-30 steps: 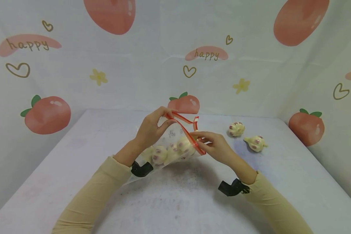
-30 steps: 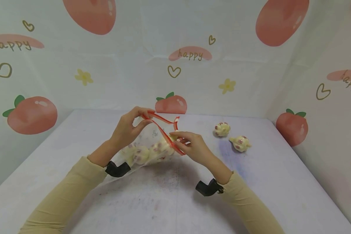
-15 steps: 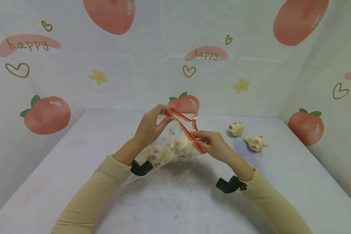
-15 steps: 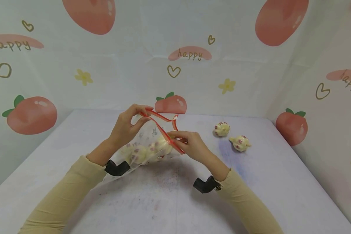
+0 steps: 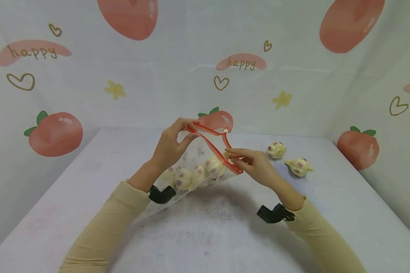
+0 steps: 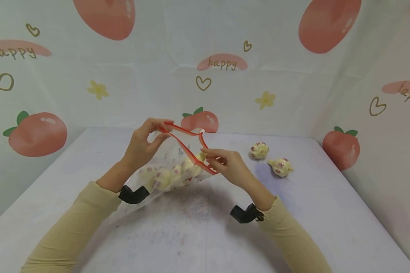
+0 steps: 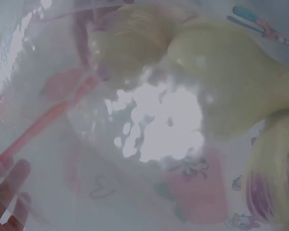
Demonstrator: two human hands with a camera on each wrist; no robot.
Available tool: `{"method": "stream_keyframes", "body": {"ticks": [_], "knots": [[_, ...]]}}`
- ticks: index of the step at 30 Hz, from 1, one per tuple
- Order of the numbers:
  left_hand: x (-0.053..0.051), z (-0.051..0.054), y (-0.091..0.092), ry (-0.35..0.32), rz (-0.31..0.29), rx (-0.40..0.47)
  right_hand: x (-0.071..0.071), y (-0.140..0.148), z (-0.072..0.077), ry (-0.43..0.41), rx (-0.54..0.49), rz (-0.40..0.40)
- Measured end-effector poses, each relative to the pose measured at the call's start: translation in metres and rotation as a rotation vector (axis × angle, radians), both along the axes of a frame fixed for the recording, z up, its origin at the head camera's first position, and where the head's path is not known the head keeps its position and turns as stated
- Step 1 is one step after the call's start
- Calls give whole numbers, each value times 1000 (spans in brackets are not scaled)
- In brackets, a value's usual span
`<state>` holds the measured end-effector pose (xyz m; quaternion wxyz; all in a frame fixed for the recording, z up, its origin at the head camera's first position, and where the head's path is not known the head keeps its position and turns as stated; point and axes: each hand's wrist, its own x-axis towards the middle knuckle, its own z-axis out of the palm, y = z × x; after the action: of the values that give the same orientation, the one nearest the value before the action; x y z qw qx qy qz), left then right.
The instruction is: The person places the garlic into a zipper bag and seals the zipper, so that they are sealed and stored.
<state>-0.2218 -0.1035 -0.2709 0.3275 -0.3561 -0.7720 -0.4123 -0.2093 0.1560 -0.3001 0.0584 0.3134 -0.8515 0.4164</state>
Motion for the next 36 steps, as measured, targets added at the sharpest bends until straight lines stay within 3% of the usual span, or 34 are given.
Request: {"method": "stream_keyframes", "body": {"ticks": [6,13,24,36], "knots": [[0,3,-3,6,-7,22,-1,12,3,38,-32,-55],[1,4,-6,-6,-16,42,-3,24,3,59,-1,-133],[1,4,-9,-29,-24,53,-8,40,-2,114,-16,-163],[1,3,-9,-39,-23,55,-17,71,-4,70,-2,-287]]}}
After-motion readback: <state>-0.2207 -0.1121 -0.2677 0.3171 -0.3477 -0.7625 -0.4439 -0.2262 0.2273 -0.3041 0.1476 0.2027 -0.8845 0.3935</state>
